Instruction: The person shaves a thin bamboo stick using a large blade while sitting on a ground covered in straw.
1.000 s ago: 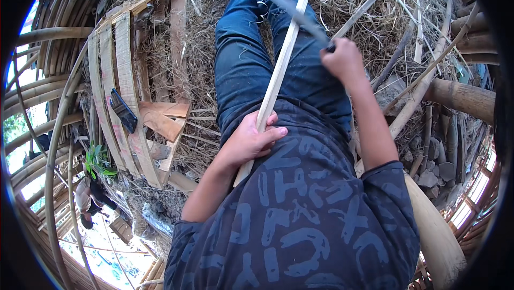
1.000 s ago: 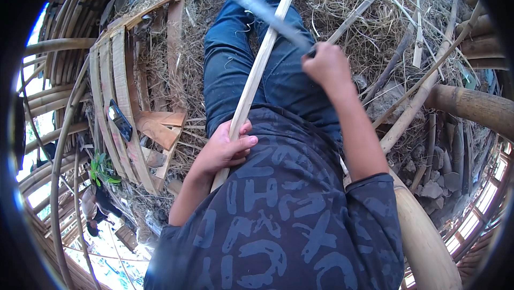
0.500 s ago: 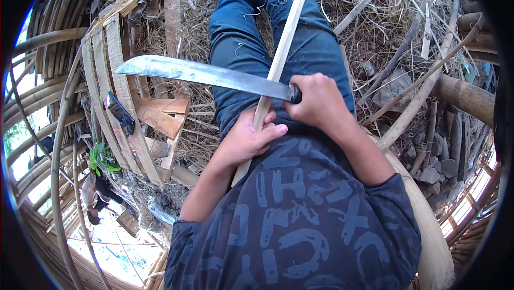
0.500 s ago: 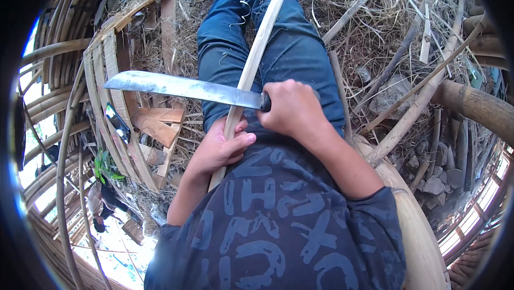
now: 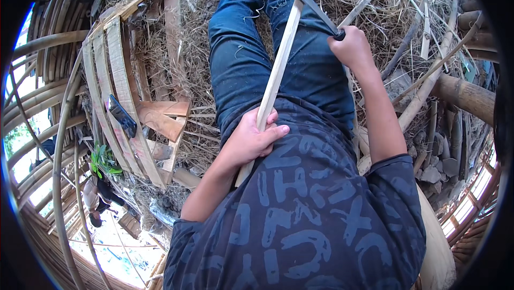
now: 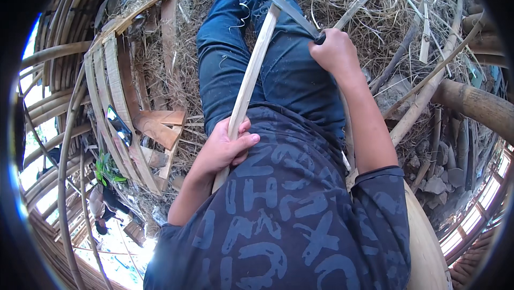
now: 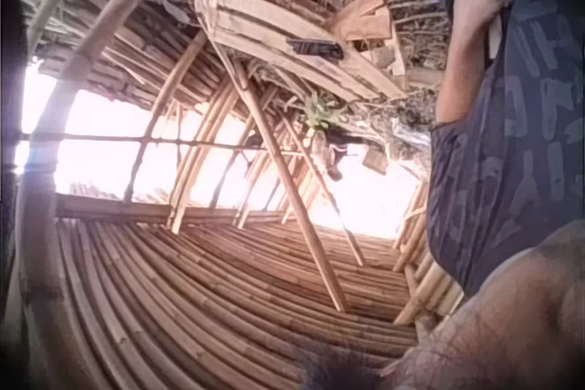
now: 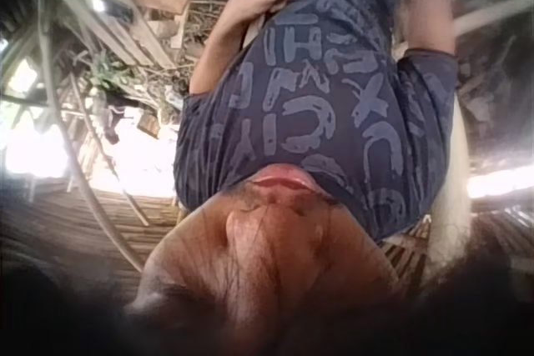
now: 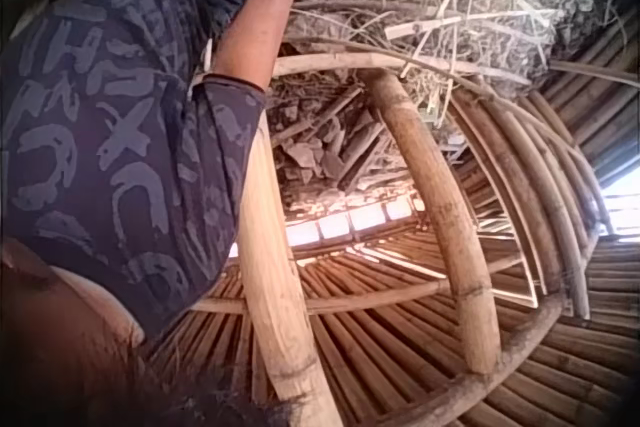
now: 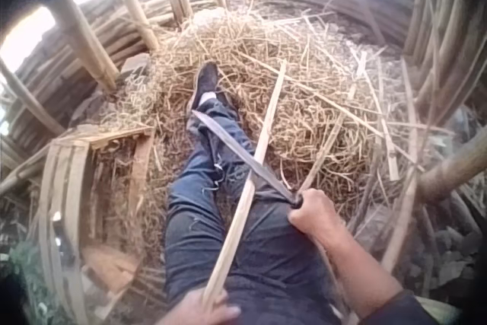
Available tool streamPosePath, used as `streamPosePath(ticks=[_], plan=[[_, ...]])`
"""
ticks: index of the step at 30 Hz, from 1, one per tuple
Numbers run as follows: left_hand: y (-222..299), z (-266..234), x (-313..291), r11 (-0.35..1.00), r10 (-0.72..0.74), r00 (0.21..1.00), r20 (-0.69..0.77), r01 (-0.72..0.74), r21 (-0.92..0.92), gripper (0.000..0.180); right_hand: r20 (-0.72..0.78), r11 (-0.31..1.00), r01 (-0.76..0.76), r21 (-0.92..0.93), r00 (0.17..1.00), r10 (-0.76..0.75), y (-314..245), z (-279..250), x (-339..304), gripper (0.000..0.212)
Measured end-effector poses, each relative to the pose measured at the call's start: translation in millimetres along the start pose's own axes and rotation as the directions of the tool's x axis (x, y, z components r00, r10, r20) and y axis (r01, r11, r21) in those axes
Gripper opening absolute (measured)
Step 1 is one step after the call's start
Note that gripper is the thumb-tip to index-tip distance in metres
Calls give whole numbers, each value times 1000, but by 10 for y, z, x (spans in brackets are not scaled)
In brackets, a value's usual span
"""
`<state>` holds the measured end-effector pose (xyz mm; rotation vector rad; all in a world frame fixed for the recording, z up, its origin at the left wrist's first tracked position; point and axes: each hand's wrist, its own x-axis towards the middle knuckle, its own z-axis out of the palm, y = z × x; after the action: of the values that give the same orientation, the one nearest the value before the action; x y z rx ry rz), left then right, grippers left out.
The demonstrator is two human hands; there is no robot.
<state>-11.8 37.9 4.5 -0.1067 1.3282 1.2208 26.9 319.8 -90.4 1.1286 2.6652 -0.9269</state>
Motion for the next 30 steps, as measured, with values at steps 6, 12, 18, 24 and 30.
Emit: streamPosePath(ticks=[6,12,18,24,30], plan=[[-60,-69,80,961,159,987,3,-156,230,30,116,974,220,49,968,-224,-440,42,-612,27],[-96,-105,72,965,177,984,-25,-168,202,25,232,948,298,116,920,-317,-585,141,-729,26],[-102,-127,76,976,149,989,14,-149,161,25,7,999,45,21,999,-45,-131,46,-9,30],[-98,-125,111,992,124,989,77,-123,-15,26,56,998,-13,68,998,9,20,-99,157,32],[-111,-125,116,983,132,991,-12,-129,134,26,212,954,277,115,931,-296,-540,51,-706,30]])
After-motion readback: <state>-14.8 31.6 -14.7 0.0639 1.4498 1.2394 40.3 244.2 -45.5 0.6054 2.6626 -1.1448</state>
